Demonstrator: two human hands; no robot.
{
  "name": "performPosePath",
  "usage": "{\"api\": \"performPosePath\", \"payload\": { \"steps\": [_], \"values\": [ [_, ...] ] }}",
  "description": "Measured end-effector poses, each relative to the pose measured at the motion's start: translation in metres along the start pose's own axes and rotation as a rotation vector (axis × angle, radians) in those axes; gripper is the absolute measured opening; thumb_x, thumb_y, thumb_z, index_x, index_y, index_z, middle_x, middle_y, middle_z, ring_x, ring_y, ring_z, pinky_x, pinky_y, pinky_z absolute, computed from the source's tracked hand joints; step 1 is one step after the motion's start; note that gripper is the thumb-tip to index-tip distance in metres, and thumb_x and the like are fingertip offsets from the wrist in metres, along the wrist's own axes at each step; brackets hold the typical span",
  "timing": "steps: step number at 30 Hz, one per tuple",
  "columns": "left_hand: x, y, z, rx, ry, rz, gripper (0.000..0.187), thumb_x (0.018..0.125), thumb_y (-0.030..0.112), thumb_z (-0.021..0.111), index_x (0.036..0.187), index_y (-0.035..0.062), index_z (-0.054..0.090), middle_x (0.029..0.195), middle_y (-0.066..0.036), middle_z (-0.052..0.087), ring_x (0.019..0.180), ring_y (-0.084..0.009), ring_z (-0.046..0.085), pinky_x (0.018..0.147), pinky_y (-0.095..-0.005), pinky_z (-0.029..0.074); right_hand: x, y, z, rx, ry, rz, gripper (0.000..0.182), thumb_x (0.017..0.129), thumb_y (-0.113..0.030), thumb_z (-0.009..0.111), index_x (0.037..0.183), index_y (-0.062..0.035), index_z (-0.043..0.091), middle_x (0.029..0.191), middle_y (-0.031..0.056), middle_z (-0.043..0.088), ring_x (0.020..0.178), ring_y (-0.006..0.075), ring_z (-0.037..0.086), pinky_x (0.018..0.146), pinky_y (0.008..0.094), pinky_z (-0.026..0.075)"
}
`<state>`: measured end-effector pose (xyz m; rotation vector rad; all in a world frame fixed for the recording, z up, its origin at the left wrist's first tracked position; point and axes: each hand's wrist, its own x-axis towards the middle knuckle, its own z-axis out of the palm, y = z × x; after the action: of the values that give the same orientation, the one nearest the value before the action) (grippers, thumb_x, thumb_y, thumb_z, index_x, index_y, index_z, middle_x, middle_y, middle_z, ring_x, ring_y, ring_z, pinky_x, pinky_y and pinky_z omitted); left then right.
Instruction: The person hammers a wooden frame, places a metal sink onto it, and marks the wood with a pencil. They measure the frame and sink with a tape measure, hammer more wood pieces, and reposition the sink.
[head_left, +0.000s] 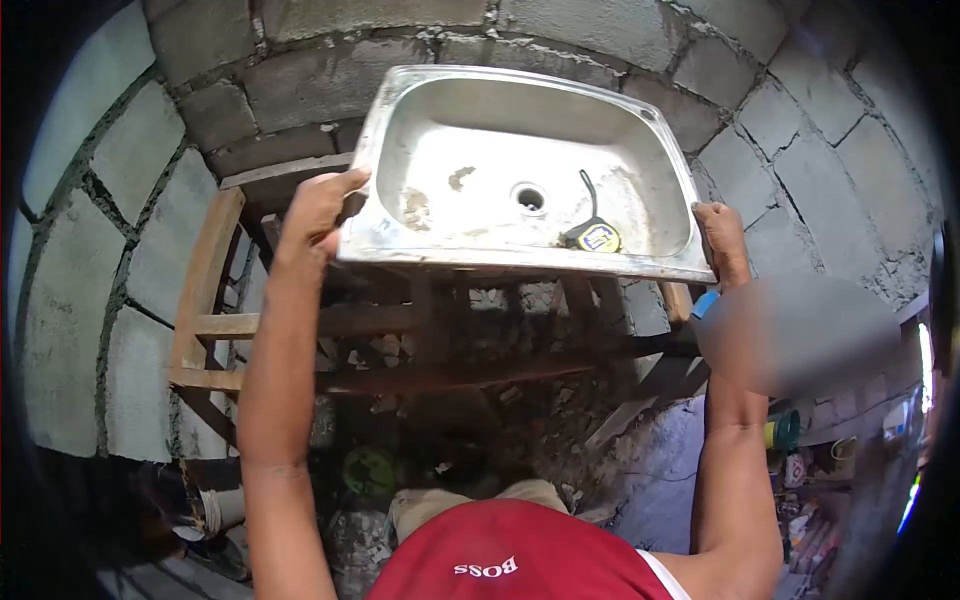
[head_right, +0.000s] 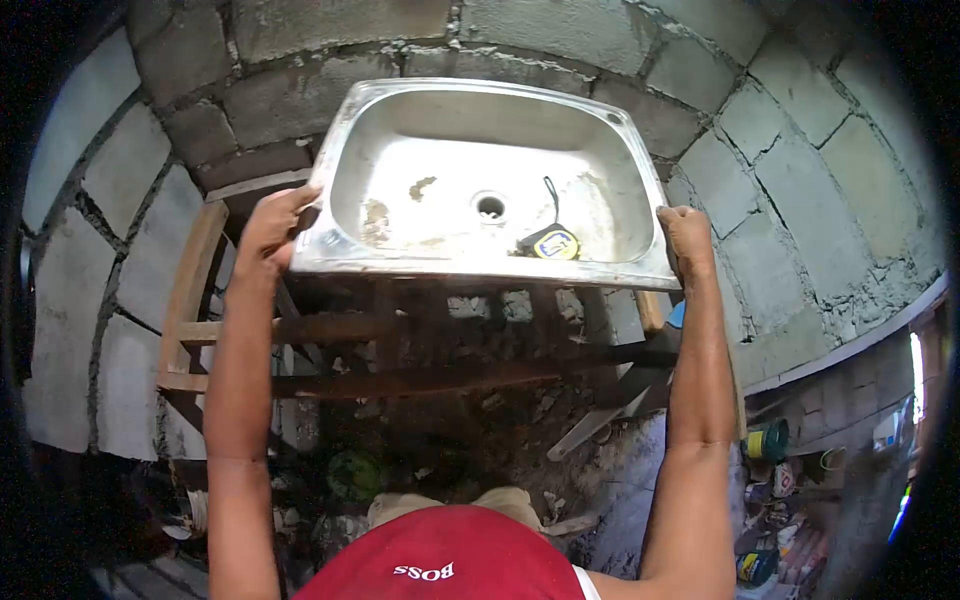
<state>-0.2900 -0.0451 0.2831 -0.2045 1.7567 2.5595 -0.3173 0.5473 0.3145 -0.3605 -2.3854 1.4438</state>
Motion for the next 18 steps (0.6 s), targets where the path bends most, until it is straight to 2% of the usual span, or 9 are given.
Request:
{"api": "performPosePath", "payload": {
  "steps": [1, 3, 6, 8, 9, 11, 13, 16, 18],
  "values": [
    [0.007, -0.008, 0.03, -0.059, -0.008, -0.002, 0.031, 0.092, 0.012, 0.069, 0.109, -0.0131, 0.063, 0.09, -0.018, 0.071, 0.07, -0.0228, 0.071, 0.063, -0.0373, 0.061, 0.019, 0.02, -0.016, -0.101, 0.04, -0.053, 0.025, 0.087, -0.015, 0.071, 0.093, 0.009, 0.069, 0.083, 0.0104, 0.07, 0.069, 0.0151, 0.063, 0.066, 0.0303, 0.052],
    [0.037, -0.031, 0.059, -0.095, -0.03, 0.014, 0.031, 0.093, 0.012, 0.068, 0.111, -0.0133, 0.063, 0.089, -0.018, 0.071, 0.07, -0.023, 0.071, 0.062, -0.0389, 0.062, 0.033, 0.041, -0.034, -0.03, 0.069, -0.028, 0.025, 0.087, -0.016, 0.071, 0.091, 0.0091, 0.069, 0.082, 0.0103, 0.07, 0.069, 0.0152, 0.063, 0.065, 0.0304, 0.051],
    [0.037, -0.004, 0.105, -0.232, -0.087, 0.017, 0.029, 0.089, 0.007, 0.07, 0.105, -0.0171, 0.063, 0.083, -0.019, 0.07, 0.063, -0.023, 0.071, 0.052, -0.0365, 0.062, 0.041, 0.063, -0.044, -0.026, 0.084, -0.023, 0.024, 0.088, -0.018, 0.071, 0.091, 0.0063, 0.07, 0.079, 0.007, 0.069, 0.065, 0.0137, 0.061, 0.06, 0.0298, 0.049],
    [0.038, 0.011, 0.122, -0.062, 0.024, -0.016, 0.029, 0.09, 0.006, 0.069, 0.105, -0.0183, 0.063, 0.082, -0.02, 0.069, 0.063, -0.0237, 0.071, 0.05, -0.0365, 0.062, 0.06, 0.084, -0.04, -0.09, 0.085, 0.004, 0.028, 0.087, -0.017, 0.071, 0.089, 0.0105, 0.069, 0.08, 0.0107, 0.07, 0.066, 0.0161, 0.063, 0.061, 0.0316, 0.049],
    [0.033, 0.016, 0.128, 0.042, 0.035, -0.006, 0.025, 0.092, 0.007, 0.067, 0.108, -0.0125, 0.064, 0.083, -0.017, 0.07, 0.059, -0.0196, 0.07, 0.05, -0.0309, 0.063, 0.065, 0.092, -0.037, 0.016, 0.061, -0.004, 0.027, 0.087, -0.017, 0.071, 0.088, 0.01, 0.069, 0.079, 0.0106, 0.07, 0.066, 0.0164, 0.063, 0.06, 0.0324, 0.049],
    [0.036, 0.019, 0.133, 0.135, 0.079, 0.065, 0.024, 0.09, 0.006, 0.071, 0.105, -0.0123, 0.064, 0.092, -0.019, 0.066, 0.067, -0.0176, 0.07, 0.055, -0.0257, 0.064, 0.073, 0.106, -0.032, 0.079, 0.045, 0.002, 0.027, 0.086, -0.017, 0.072, 0.086, 0.0099, 0.069, 0.078, 0.0105, 0.069, 0.065, 0.0164, 0.062, 0.06, 0.0326, 0.048],
    [0.032, 0.028, 0.142, 0.202, 0.091, 0.128, 0.031, 0.088, 0.007, 0.074, 0.107, -0.013, 0.062, 0.101, -0.02, 0.062, 0.075, -0.0171, 0.07, 0.061, -0.0216, 0.065, 0.087, 0.119, -0.031, 0.14, 0.039, 0.001, 0.025, 0.085, -0.015, 0.072, 0.08, 0.009, 0.068, 0.075, 0.0103, 0.068, 0.063, 0.0163, 0.061, 0.059, 0.0328, 0.048],
    [0.039, 0.042, 0.151, 0.237, 0.048, 0.069, 0.03, 0.087, 0.005, 0.071, 0.11, -0.012, 0.059, 0.099, -0.019, 0.062, 0.075, -0.0169, 0.07, 0.06, -0.021, 0.064, 0.111, 0.146, -0.023, 0.093, -0.023, -0.055, 0.024, 0.086, -0.013, 0.072, 0.081, 0.0095, 0.068, 0.078, 0.0119, 0.069, 0.065, 0.0174, 0.062, 0.059, 0.0336, 0.048],
    [0.044, 0.038, 0.147, 0.315, 0.119, 0.135, 0.022, 0.083, 0.003, 0.071, 0.099, -0.01, 0.064, 0.092, -0.019, 0.065, 0.074, -0.0216, 0.068, 0.058, -0.0326, 0.061, 0.11, 0.152, -0.012, 0.13, -0.036, 0.035, 0.023, 0.085, -0.013, 0.072, 0.078, 0.0081, 0.067, 0.077, 0.0114, 0.068, 0.065, 0.0176, 0.061, 0.057, 0.0359, 0.046]
  ]
}}
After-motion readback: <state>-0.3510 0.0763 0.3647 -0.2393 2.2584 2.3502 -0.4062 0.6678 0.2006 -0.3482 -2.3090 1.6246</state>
